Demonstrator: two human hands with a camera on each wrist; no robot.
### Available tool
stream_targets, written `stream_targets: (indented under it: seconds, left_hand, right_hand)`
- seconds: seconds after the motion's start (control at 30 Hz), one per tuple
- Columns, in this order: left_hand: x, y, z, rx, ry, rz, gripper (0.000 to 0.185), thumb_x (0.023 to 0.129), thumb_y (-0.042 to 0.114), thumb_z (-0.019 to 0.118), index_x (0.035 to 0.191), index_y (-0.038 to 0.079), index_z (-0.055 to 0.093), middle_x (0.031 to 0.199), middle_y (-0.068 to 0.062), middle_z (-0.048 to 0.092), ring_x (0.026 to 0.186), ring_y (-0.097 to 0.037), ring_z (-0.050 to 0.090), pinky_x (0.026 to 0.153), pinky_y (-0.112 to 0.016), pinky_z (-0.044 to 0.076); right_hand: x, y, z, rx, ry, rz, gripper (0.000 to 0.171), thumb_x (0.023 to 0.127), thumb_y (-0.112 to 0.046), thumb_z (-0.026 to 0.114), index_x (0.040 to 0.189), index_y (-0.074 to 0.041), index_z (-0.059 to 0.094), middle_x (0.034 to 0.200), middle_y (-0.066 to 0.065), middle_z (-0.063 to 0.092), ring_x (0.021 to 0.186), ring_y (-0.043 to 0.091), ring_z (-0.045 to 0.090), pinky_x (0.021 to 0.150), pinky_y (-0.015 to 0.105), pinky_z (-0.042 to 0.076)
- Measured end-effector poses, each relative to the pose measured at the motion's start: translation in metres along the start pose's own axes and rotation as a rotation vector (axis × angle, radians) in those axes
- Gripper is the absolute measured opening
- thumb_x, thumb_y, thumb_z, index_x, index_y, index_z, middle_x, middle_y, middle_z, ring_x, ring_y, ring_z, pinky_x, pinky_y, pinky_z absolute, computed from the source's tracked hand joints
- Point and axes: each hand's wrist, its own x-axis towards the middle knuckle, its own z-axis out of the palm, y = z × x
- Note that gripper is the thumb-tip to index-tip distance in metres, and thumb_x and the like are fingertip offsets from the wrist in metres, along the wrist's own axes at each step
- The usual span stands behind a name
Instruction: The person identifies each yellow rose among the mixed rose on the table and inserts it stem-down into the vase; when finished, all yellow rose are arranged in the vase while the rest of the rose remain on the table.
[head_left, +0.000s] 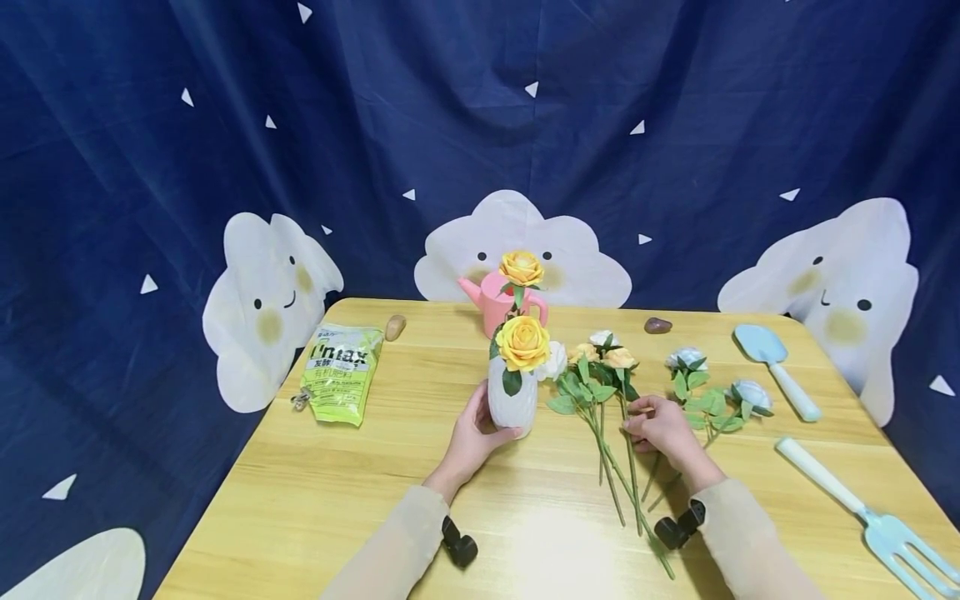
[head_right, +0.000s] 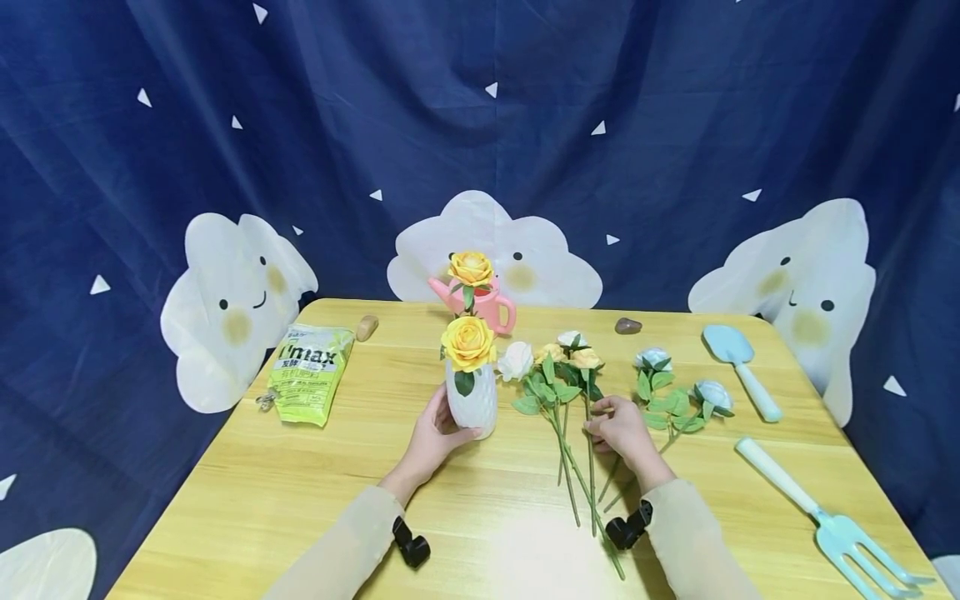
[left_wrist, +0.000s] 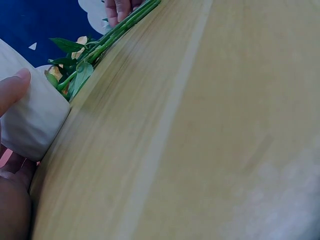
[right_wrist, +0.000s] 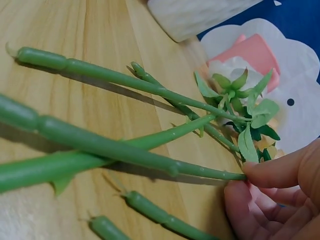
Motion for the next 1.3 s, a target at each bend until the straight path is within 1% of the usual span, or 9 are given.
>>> stream_targets:
  seconds: [0.13, 0.27, 0.37, 0.5, 0.63, 0.8, 1.03, 1.17, 1.3]
  left_hand:
    - [0.0, 0.0, 0.0, -0.005, -0.002, 0.008, 0.087, 0.074, 0.005, 0.078, 0.145, 0.016, 0.028, 0.142, -0.003, 0.041, 0.13, -0.017, 0.037, 0.106, -0.037, 0.03]
    - [0.0, -0.001, 0.0, -0.004, -0.003, 0.016, 0.087, 0.074, 0.006, 0.078, 0.145, 0.016, 0.028, 0.142, -0.003, 0.041, 0.13, -0.018, 0.037, 0.106, -0.037, 0.03]
    - [0.001, -0.002, -0.001, -0.003, -0.002, 0.021, 0.087, 0.075, 0.007, 0.078, 0.145, 0.016, 0.028, 0.142, -0.003, 0.04, 0.13, -0.018, 0.036, 0.106, -0.037, 0.03]
    - [0.001, -0.002, -0.001, -0.002, -0.003, 0.026, 0.087, 0.075, 0.008, 0.078, 0.145, 0.017, 0.028, 0.142, -0.003, 0.04, 0.131, -0.019, 0.036, 0.107, -0.038, 0.029]
    - [0.0, -0.002, 0.0, 0.008, -0.004, 0.039, 0.086, 0.075, 0.007, 0.078, 0.145, 0.016, 0.028, 0.141, -0.005, 0.041, 0.13, -0.021, 0.037, 0.106, -0.039, 0.03]
    - [0.001, -0.001, 0.0, 0.02, -0.001, 0.044, 0.086, 0.075, 0.006, 0.078, 0.144, 0.014, 0.029, 0.14, -0.005, 0.043, 0.129, -0.019, 0.038, 0.105, -0.037, 0.032]
    - [0.002, -0.002, 0.0, 0.016, -0.007, 0.041, 0.086, 0.075, 0.006, 0.078, 0.144, 0.016, 0.029, 0.141, -0.003, 0.041, 0.129, -0.016, 0.038, 0.106, -0.033, 0.031]
    - [0.002, -0.003, 0.0, 0.019, -0.005, 0.045, 0.086, 0.075, 0.007, 0.078, 0.145, 0.017, 0.029, 0.141, -0.002, 0.042, 0.129, -0.016, 0.038, 0.105, -0.034, 0.032]
    - [0.002, -0.003, 0.001, 0.011, 0.006, 0.051, 0.086, 0.074, 0.006, 0.078, 0.144, 0.017, 0.03, 0.14, 0.0, 0.043, 0.129, -0.017, 0.038, 0.106, -0.035, 0.031]
  right_hand:
    - [0.001, 0.001, -0.002, 0.026, -0.011, -0.001, 0.042, 0.083, 0.004, 0.06, 0.121, 0.013, 0.044, 0.089, 0.017, 0.06, 0.067, 0.021, 0.06, 0.062, 0.036, 0.056]
    - [-0.001, -0.004, -0.008, 0.084, -0.014, -0.019, 0.045, 0.084, 0.005, 0.059, 0.125, 0.014, 0.042, 0.087, 0.014, 0.06, 0.067, 0.019, 0.06, 0.061, 0.035, 0.056]
    - [-0.006, -0.012, -0.013, 0.127, -0.019, -0.045, 0.047, 0.086, 0.005, 0.058, 0.128, 0.015, 0.039, 0.087, 0.014, 0.058, 0.065, 0.018, 0.06, 0.061, 0.034, 0.056]
    - [-0.013, -0.024, -0.02, 0.173, -0.015, -0.086, 0.05, 0.087, 0.005, 0.057, 0.13, 0.014, 0.035, 0.09, 0.013, 0.055, 0.066, 0.017, 0.06, 0.064, 0.033, 0.056]
    - [-0.019, -0.039, -0.023, 0.249, 0.008, -0.138, 0.047, 0.086, 0.005, 0.06, 0.126, 0.011, 0.039, 0.09, 0.009, 0.053, 0.069, 0.016, 0.061, 0.065, 0.033, 0.056]
    - [-0.025, -0.06, -0.022, 0.413, 0.034, -0.255, 0.039, 0.084, 0.003, 0.064, 0.116, 0.004, 0.043, 0.088, 0.007, 0.055, 0.069, 0.016, 0.062, 0.065, 0.034, 0.056]
    - [-0.037, -0.099, -0.015, 0.664, 0.059, -0.428, 0.03, 0.085, 0.007, 0.061, 0.109, 0.004, 0.045, 0.084, 0.005, 0.058, 0.065, 0.016, 0.064, 0.061, 0.033, 0.056]
    - [-0.04, -0.122, -0.01, 0.761, 0.109, -0.532, 0.023, 0.086, 0.006, 0.059, 0.105, 0.003, 0.047, 0.081, 0.007, 0.061, 0.064, 0.016, 0.063, 0.057, 0.033, 0.056]
    - [-0.041, -0.143, -0.005, 0.846, 0.153, -0.645, 0.019, 0.087, 0.004, 0.06, 0.102, 0.003, 0.049, 0.082, 0.012, 0.062, 0.064, 0.02, 0.063, 0.056, 0.034, 0.056]
